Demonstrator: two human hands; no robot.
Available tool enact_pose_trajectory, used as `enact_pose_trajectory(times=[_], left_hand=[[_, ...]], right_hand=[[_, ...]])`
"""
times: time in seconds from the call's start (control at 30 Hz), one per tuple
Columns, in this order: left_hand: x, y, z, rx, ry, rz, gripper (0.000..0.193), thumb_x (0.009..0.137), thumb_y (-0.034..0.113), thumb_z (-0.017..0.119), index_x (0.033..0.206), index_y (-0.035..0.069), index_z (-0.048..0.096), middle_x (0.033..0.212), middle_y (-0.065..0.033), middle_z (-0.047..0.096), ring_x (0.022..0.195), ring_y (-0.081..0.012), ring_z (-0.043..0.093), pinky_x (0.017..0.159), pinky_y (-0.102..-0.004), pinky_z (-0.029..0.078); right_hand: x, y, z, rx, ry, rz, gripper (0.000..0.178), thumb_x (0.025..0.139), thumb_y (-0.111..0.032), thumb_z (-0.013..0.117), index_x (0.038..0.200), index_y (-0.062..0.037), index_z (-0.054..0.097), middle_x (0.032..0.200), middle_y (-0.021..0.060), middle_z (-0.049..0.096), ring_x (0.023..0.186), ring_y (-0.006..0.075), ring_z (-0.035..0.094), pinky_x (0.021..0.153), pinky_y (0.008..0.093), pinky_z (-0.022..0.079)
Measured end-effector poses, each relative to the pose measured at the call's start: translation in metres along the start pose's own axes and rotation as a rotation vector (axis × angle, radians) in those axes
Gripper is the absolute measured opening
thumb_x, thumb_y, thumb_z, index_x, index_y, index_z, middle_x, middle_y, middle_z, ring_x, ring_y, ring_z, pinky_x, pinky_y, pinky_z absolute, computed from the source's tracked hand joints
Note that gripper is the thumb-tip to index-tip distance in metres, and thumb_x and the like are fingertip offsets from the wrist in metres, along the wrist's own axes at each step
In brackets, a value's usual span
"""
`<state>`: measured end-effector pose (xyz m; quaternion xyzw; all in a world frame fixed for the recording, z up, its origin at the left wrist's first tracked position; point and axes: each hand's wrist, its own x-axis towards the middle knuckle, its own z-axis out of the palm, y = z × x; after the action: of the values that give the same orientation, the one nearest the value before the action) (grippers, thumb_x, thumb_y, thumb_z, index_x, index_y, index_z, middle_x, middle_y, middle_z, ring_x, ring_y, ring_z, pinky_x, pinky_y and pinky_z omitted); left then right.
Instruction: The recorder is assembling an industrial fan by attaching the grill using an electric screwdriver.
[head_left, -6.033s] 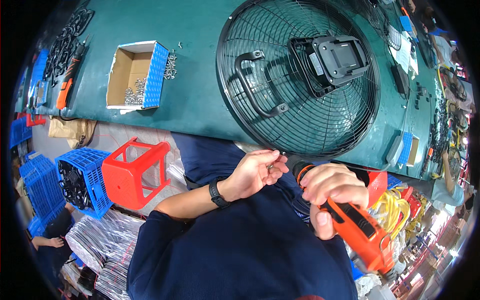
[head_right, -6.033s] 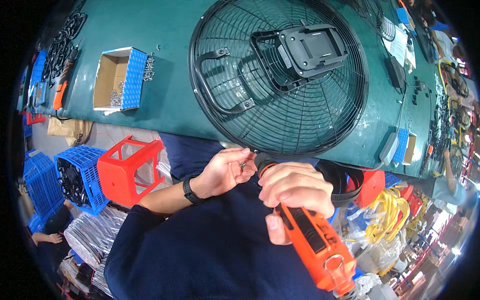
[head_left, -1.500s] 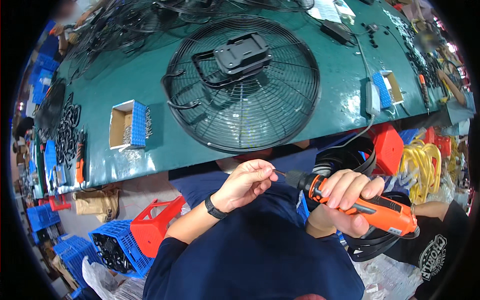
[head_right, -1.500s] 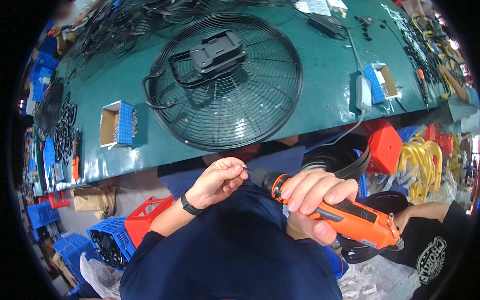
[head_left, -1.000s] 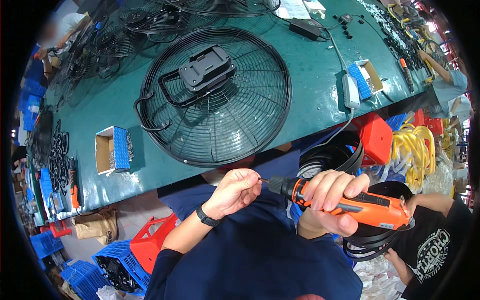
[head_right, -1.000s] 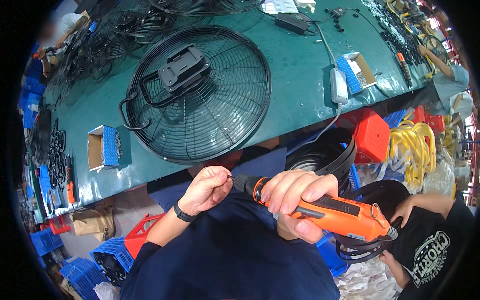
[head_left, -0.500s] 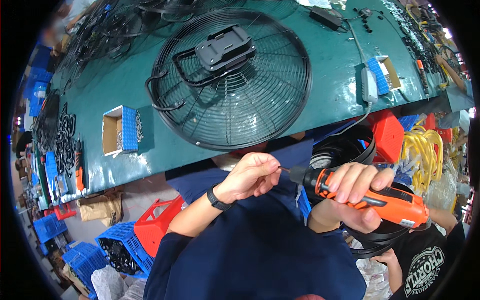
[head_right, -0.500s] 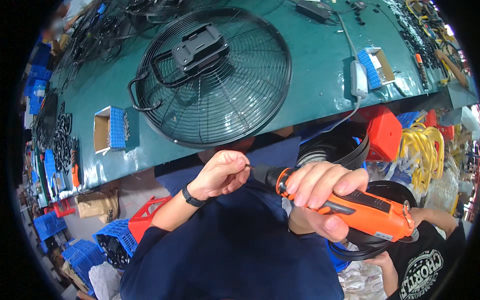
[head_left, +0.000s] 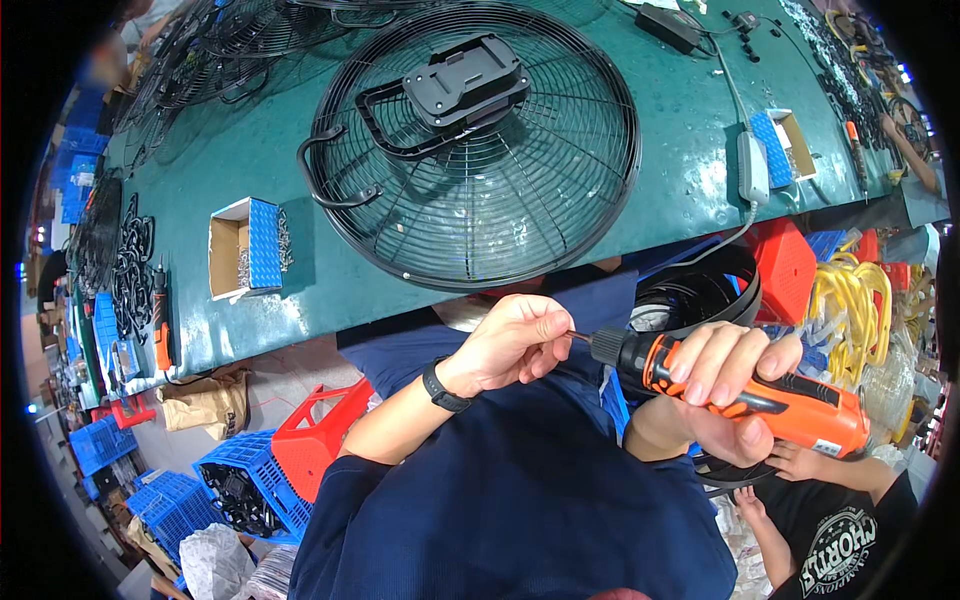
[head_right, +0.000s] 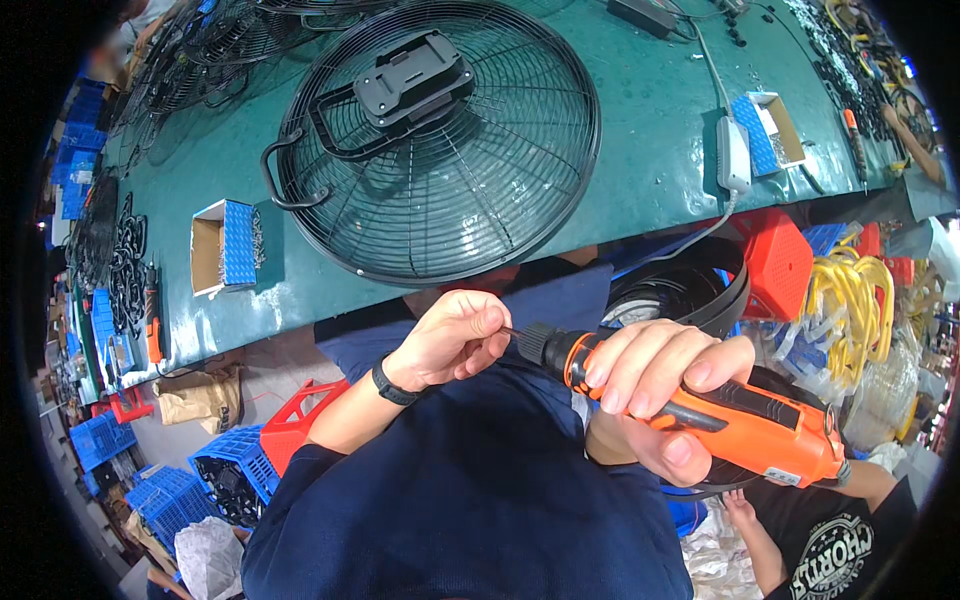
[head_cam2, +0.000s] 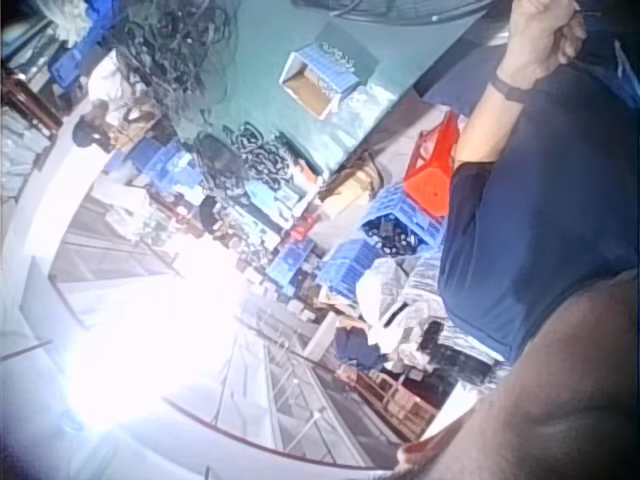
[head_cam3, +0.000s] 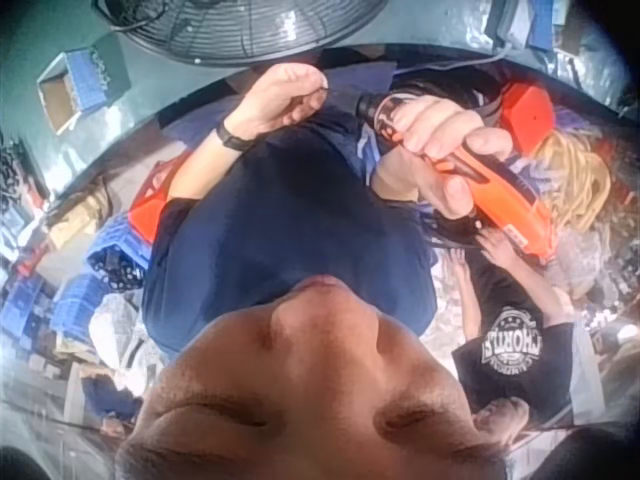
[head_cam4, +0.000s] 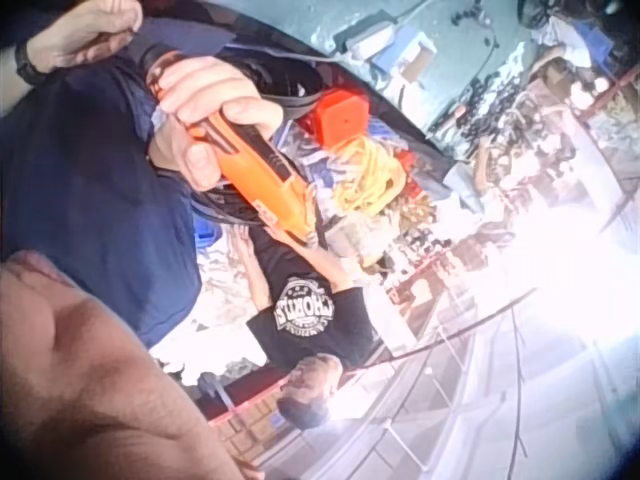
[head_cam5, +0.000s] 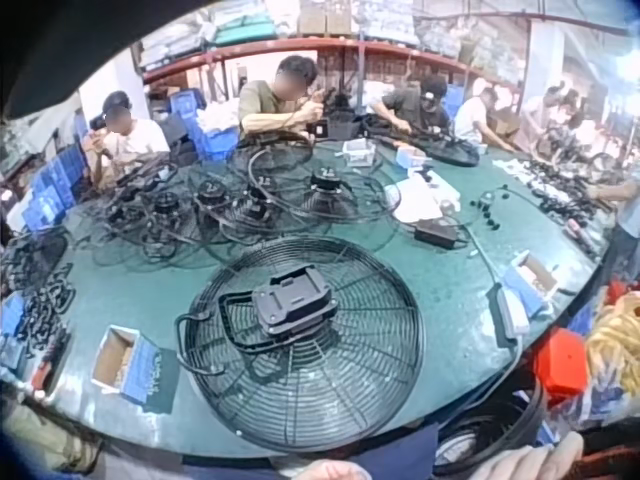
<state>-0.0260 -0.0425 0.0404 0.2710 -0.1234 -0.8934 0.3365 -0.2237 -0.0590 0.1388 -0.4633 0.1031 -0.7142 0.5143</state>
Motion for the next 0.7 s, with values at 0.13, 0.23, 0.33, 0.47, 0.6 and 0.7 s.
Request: enact_pose_trajectory(times=[0.13, 0.23, 0.33, 0.47, 0.6, 0.7], left_hand=[[-0.002, 0.003, 0.001, 0.049, 0.036, 0.011, 0.021, 0.094, 0.023, 0.059, 0.09, 0.002, 0.059, 0.071, -0.0065, 0.061, 0.044, -0.0079, 0.048, 0.032, -0.0177, 0.035], [-0.002, 0.004, -0.001, 0.06, 0.032, 0.022, 0.02, 0.093, 0.022, 0.06, 0.09, 0.002, 0.06, 0.072, -0.0065, 0.061, 0.044, -0.008, 0.049, 0.033, -0.0176, 0.035], [0.0, 0.005, 0.002, 0.057, 0.017, 0.023, 0.019, 0.093, 0.021, 0.06, 0.09, 0.002, 0.06, 0.071, -0.0066, 0.061, 0.044, -0.008, 0.049, 0.033, -0.0175, 0.036], [0.0, 0.003, 0.0, 0.05, 0.029, 0.035, 0.019, 0.093, 0.021, 0.059, 0.09, 0.002, 0.06, 0.071, -0.0068, 0.061, 0.044, -0.0079, 0.049, 0.033, -0.0176, 0.035], [0.005, 0.001, -0.003, 0.004, 0.008, 0.035, 0.021, 0.095, 0.022, 0.056, 0.092, 0.002, 0.061, 0.072, -0.0071, 0.061, 0.044, -0.0076, 0.047, 0.033, -0.0177, 0.033], [0.009, -0.001, 0.001, -0.02, 0.053, 0.09, 0.021, 0.097, 0.021, 0.054, 0.094, 0.002, 0.061, 0.072, -0.0064, 0.061, 0.045, -0.0069, 0.045, 0.037, -0.0184, 0.034]], right_hand=[[0.0, 0.002, 0.0, 0.01, 0.001, -0.013, 0.037, 0.076, -0.018, 0.067, 0.103, -0.0042, 0.046, 0.071, 0.0086, 0.059, 0.058, 0.0219, 0.062, 0.056, 0.0361, 0.054], [0.0, 0.003, 0.0, 0.009, 0.008, -0.014, 0.037, 0.076, -0.018, 0.067, 0.104, -0.0045, 0.046, 0.071, 0.0085, 0.059, 0.059, 0.0216, 0.062, 0.056, 0.0358, 0.054], [0.001, 0.001, -0.001, -0.007, 0.01, -0.019, 0.037, 0.077, -0.018, 0.067, 0.104, -0.0045, 0.046, 0.072, 0.0085, 0.059, 0.059, 0.0216, 0.062, 0.056, 0.0362, 0.054], [0.001, 0.005, -0.003, 0.003, -0.007, -0.03, 0.038, 0.076, -0.017, 0.068, 0.104, -0.0044, 0.046, 0.072, 0.0088, 0.06, 0.06, 0.0217, 0.063, 0.057, 0.0365, 0.055], [0.0, 0.005, -0.004, -0.022, -0.014, -0.031, 0.039, 0.076, -0.017, 0.068, 0.104, -0.0041, 0.046, 0.073, 0.0095, 0.06, 0.06, 0.0221, 0.063, 0.057, 0.037, 0.055], [-0.005, 0.01, -0.002, -0.1, -0.008, -0.082, 0.039, 0.075, -0.017, 0.069, 0.104, -0.0037, 0.046, 0.073, 0.01, 0.06, 0.059, 0.0225, 0.063, 0.057, 0.0375, 0.055]])
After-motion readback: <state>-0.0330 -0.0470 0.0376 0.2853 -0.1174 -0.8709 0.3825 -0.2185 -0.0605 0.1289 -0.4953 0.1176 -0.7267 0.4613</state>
